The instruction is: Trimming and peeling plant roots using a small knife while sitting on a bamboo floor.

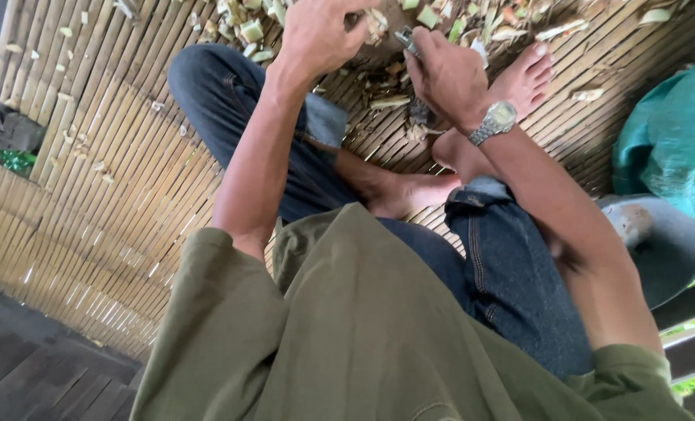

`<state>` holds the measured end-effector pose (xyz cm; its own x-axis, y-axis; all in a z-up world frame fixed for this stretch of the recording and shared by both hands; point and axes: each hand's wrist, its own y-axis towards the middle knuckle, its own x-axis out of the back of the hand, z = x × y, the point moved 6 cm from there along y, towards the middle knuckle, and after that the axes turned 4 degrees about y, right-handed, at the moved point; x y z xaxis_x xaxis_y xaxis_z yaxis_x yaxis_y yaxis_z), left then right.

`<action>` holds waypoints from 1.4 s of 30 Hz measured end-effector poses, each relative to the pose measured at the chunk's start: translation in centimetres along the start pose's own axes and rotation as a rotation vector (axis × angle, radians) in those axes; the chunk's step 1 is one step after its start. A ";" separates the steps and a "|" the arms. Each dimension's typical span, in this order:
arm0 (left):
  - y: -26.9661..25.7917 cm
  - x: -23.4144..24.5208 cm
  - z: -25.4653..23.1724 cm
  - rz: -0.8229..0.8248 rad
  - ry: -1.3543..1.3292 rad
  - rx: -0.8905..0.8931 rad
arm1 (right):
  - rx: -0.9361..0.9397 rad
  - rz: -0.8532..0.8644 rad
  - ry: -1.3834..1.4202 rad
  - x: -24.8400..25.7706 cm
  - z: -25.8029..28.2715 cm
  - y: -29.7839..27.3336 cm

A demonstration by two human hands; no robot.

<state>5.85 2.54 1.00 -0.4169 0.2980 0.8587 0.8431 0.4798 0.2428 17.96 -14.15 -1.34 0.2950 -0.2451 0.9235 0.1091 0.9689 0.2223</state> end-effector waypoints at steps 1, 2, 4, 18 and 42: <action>-0.2 0.2 -0.1 -0.006 -0.003 -0.009 | 0.005 0.009 -0.042 0.2 0.2 -0.1; 0.3 0.2 -0.3 -0.025 -0.011 -0.027 | 0.011 0.012 -0.098 0.7 -0.2 0.1; 0.4 0.3 -0.4 -0.009 -0.031 -0.021 | -0.010 0.011 -0.063 0.7 -0.3 -0.2; 0.1 -0.5 -0.6 -0.017 0.018 -0.094 | -0.135 0.032 0.027 3.9 1.1 -0.5; -0.2 0.5 -2.5 0.041 0.075 -0.099 | -0.522 0.129 0.681 0.4 -2.0 -1.6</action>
<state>6.31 0.52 2.54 -0.3576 0.2515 0.8994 0.8901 0.3830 0.2468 19.85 -15.84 -1.94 0.8210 -0.2634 0.5065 0.4077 0.8915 -0.1972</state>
